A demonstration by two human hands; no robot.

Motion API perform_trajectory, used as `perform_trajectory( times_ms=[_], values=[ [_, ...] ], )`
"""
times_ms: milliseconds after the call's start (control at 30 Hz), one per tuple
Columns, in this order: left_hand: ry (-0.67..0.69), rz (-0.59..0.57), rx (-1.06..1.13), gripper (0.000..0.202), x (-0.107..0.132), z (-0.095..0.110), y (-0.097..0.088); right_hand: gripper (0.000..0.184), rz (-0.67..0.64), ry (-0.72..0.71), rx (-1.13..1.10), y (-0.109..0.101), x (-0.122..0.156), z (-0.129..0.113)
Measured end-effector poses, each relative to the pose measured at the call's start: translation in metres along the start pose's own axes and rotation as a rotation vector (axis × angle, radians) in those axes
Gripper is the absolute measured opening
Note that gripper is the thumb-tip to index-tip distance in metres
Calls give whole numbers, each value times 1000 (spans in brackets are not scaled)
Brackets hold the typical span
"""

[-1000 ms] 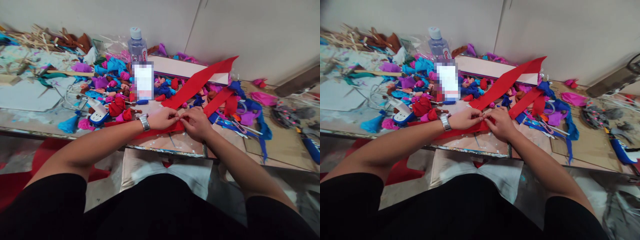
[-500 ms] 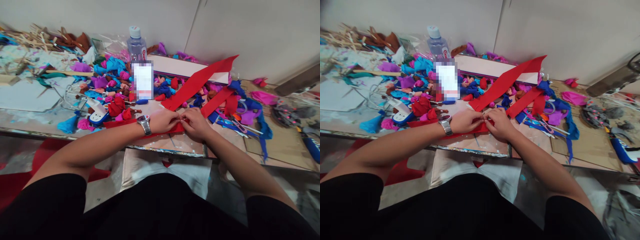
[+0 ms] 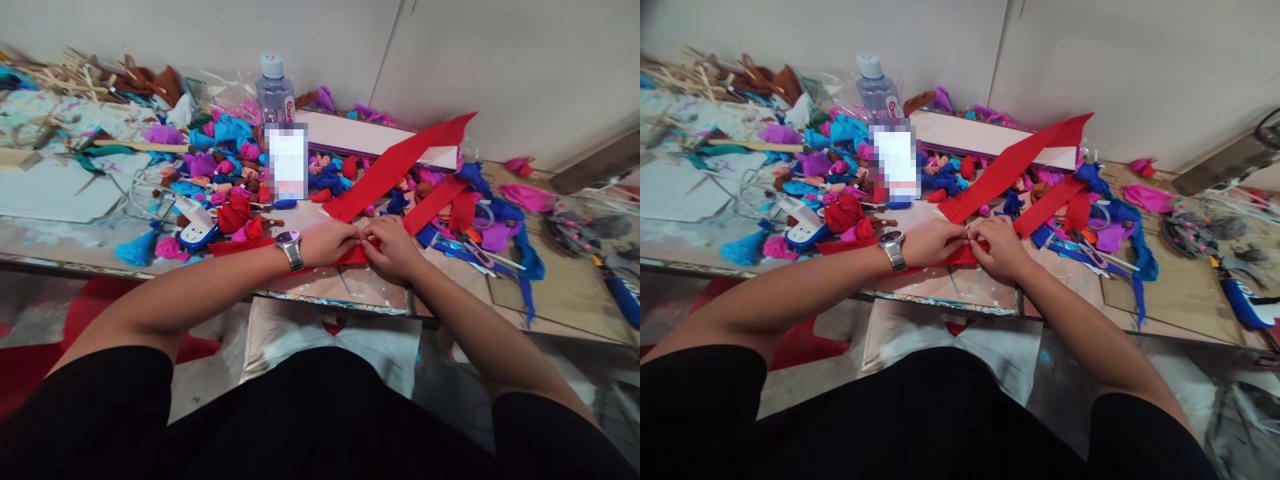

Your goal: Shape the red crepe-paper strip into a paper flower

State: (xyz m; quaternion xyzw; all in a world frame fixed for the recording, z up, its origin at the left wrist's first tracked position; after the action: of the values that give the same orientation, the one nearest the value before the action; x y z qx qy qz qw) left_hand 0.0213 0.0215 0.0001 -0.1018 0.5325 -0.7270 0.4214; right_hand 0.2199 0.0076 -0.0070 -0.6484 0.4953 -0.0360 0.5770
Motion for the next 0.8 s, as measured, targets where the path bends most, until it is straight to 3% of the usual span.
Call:
perform_trajectory(
  times_ms=[800],
  values=[
    [27, 2, -30, 29, -1, 3, -4, 7, -50, 15, 22, 3, 1, 3]
  ],
)
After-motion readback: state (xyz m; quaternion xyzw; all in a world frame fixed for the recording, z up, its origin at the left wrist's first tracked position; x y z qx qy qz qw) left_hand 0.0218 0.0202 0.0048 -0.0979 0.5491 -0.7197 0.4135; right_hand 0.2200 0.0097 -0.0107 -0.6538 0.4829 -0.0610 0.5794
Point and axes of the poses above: each hand's wrist, its own x-axis away from the middle knuckle, its own y-axis out of the palm, z = x × y, the point moved 3 cm from there along -x, towards the middle knuckle, and after that the axes turned 7 degrees about z, right-handed, at the moved point
